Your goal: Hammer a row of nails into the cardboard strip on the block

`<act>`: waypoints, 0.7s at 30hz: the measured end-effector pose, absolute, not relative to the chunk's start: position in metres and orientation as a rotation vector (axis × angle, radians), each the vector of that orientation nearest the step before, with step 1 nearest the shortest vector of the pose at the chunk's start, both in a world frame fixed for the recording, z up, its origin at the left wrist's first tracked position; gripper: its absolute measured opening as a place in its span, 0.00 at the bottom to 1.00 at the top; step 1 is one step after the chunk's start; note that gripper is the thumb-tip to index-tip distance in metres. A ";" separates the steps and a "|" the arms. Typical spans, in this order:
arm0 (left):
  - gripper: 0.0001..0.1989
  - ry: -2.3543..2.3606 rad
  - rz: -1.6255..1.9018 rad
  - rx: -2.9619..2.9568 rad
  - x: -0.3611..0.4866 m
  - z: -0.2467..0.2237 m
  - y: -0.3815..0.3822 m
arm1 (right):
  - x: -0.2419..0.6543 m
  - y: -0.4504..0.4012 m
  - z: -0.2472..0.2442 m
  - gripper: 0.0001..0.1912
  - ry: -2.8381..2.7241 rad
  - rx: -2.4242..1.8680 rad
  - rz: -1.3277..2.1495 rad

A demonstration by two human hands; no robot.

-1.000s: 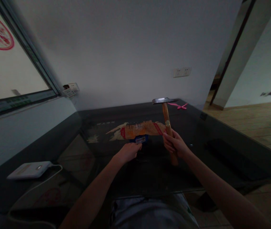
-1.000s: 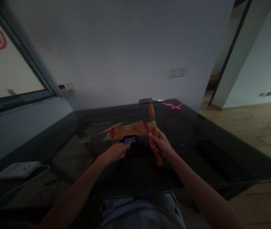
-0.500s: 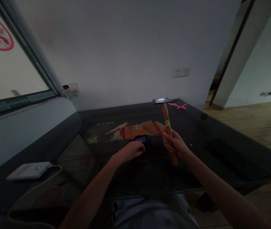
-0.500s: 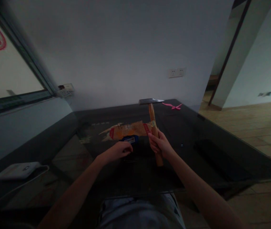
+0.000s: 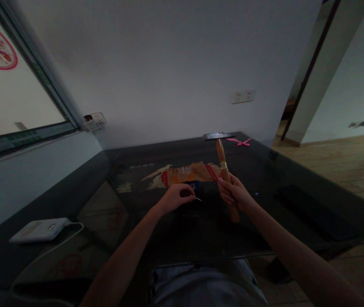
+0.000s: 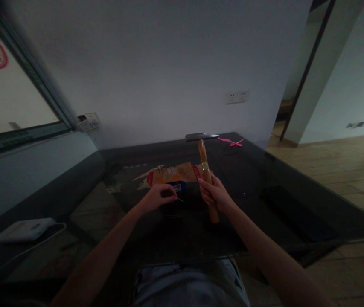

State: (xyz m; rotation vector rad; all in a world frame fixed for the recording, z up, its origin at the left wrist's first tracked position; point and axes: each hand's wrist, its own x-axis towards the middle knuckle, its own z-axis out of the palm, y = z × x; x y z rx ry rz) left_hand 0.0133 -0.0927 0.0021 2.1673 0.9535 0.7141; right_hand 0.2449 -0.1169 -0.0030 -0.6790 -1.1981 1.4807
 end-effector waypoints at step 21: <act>0.10 0.794 1.045 1.895 0.011 0.029 -0.089 | 0.244 -0.114 -0.006 0.14 -1.154 -0.738 1.481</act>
